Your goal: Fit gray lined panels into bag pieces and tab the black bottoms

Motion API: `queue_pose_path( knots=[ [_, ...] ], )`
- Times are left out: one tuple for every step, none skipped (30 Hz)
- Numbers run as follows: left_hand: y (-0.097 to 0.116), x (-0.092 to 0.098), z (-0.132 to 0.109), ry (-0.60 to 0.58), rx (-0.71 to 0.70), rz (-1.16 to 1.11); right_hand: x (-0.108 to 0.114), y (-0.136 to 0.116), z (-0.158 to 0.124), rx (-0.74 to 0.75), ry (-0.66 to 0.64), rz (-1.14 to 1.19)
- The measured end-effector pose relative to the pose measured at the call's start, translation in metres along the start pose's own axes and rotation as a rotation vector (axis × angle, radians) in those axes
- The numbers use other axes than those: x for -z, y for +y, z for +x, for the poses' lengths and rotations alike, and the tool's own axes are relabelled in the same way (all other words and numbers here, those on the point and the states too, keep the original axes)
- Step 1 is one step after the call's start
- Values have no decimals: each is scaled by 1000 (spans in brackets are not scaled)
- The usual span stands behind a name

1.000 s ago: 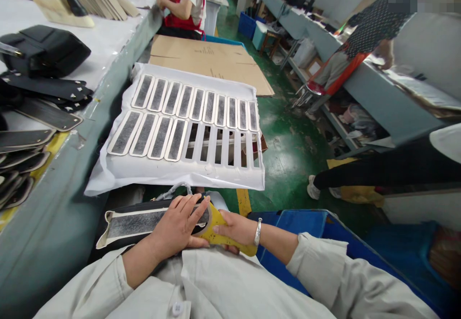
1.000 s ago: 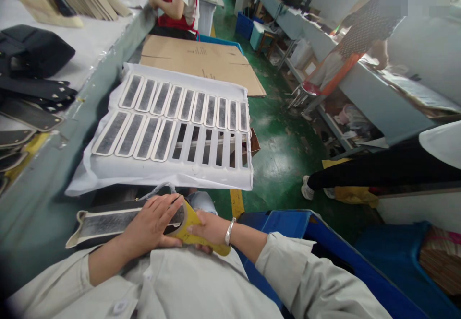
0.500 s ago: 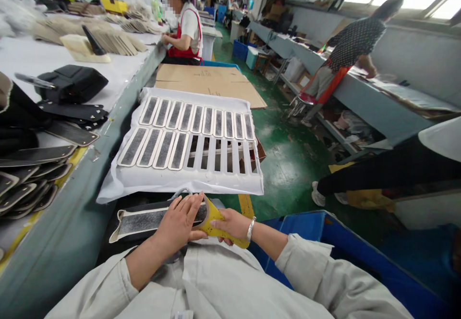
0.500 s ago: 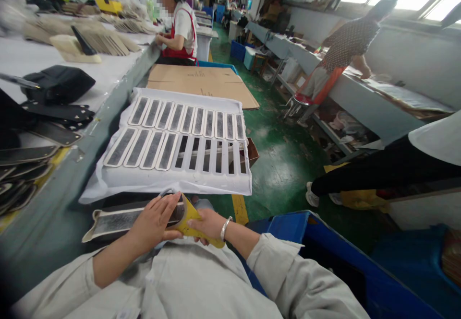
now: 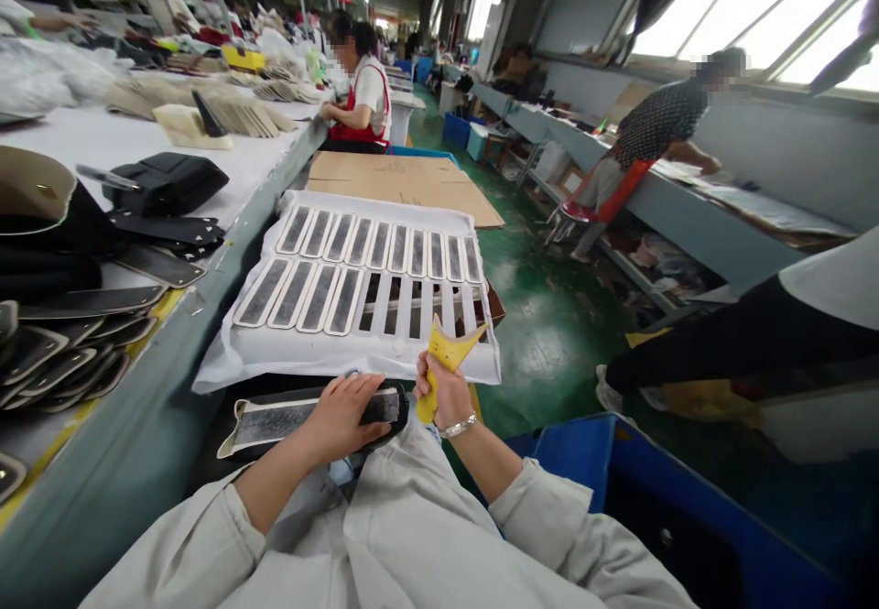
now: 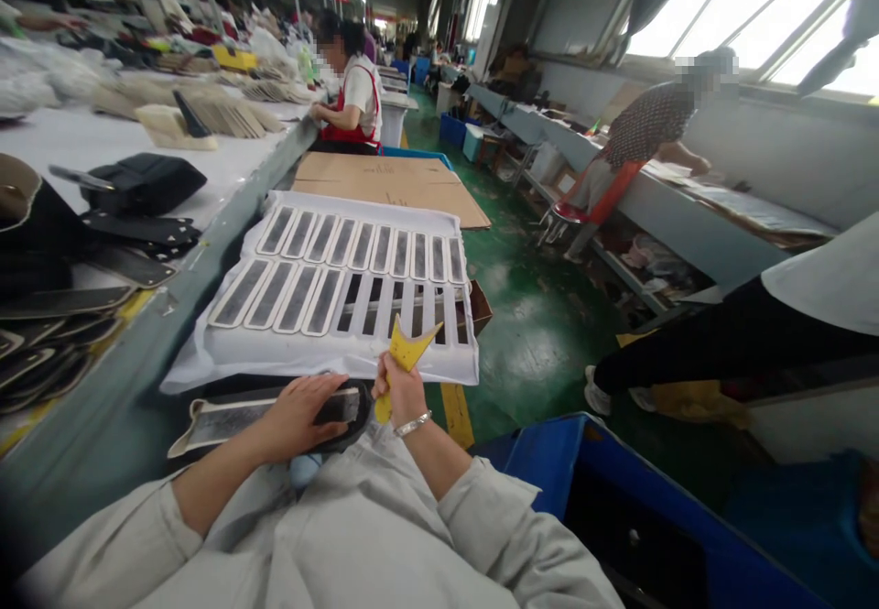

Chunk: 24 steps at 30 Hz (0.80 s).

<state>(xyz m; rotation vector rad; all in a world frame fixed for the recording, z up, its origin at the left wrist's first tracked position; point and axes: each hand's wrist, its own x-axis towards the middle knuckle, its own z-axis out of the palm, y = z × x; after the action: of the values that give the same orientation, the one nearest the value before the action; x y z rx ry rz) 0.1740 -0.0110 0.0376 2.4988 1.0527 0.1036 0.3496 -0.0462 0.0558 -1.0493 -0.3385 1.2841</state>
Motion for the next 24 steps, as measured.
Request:
queue_pose_path(
  knots=[
    [1, 3, 1, -19, 9, -12, -2, 6, 4, 10, 15, 26],
    [2, 5, 2, -35, 22, -20, -4, 11, 8, 17, 25, 39],
    [3, 7, 3, -47, 35, -26, -6, 15, 11, 22, 32, 42],
    [3, 9, 4, -57, 45, -31, -8, 18, 13, 26, 36, 39],
    [4, 9, 5, -66, 52, -34, -10, 21, 15, 30, 40, 31],
    [4, 10, 6, -74, 58, -36, -12, 23, 16, 35, 44, 18],
    [5, 10, 7, -81, 63, -37, -13, 25, 17, 40, 46, 1],
    [5, 10, 8, -90, 66, -36, -14, 28, 17, 45, 47, -18],
    [5, 10, 10, -100, 72, -32, -15, 30, 17, 54, 48, -40],
    [6, 11, 12, -111, 79, -24, -16, 33, 16, 67, 50, -65],
    [6, 11, 14, -122, 85, -15, -17, 35, 16, 85, 51, -95],
    [6, 12, 16, -135, 90, -5, -18, 37, 15, 106, 52, -125],
    [6, 13, 18, -150, 95, 4, -19, 37, 15, 121, 49, -150],
    [6, 14, 20, -167, 100, 12, -19, 38, 16, 124, 40, -165],
    [6, 15, 22, -188, 103, 19, -19, 37, 17, 108, 17, -168],
    [6, 17, 23, -208, 105, 24, -17, 35, 18, 74, -17, -159],
    [6, 18, 24, -225, 102, 27, -15, 32, 19, 29, -56, -139],
    [6, 19, 24, -235, 93, 26, -10, 28, 20, -14, -94, -115],
    [5, 19, 23, -238, 77, 23, -5, 23, 21, -50, -127, -92],
    [4, 19, 22, -234, 59, 21, 2, 18, 20, -76, -152, -71],
    [4, 19, 21, -228, 41, 20, 10, 13, 18, -98, -169, -59],
    [4, 18, 20, -220, 32, 23, 20, 9, 14, -121, -180, -60],
    [4, 16, 19, -212, 28, 32, 29, 6, 10, -153, -193, -80],
    [5, 15, 19, -204, 31, 45, 38, 4, 4, -188, -202, -122]
  ],
)
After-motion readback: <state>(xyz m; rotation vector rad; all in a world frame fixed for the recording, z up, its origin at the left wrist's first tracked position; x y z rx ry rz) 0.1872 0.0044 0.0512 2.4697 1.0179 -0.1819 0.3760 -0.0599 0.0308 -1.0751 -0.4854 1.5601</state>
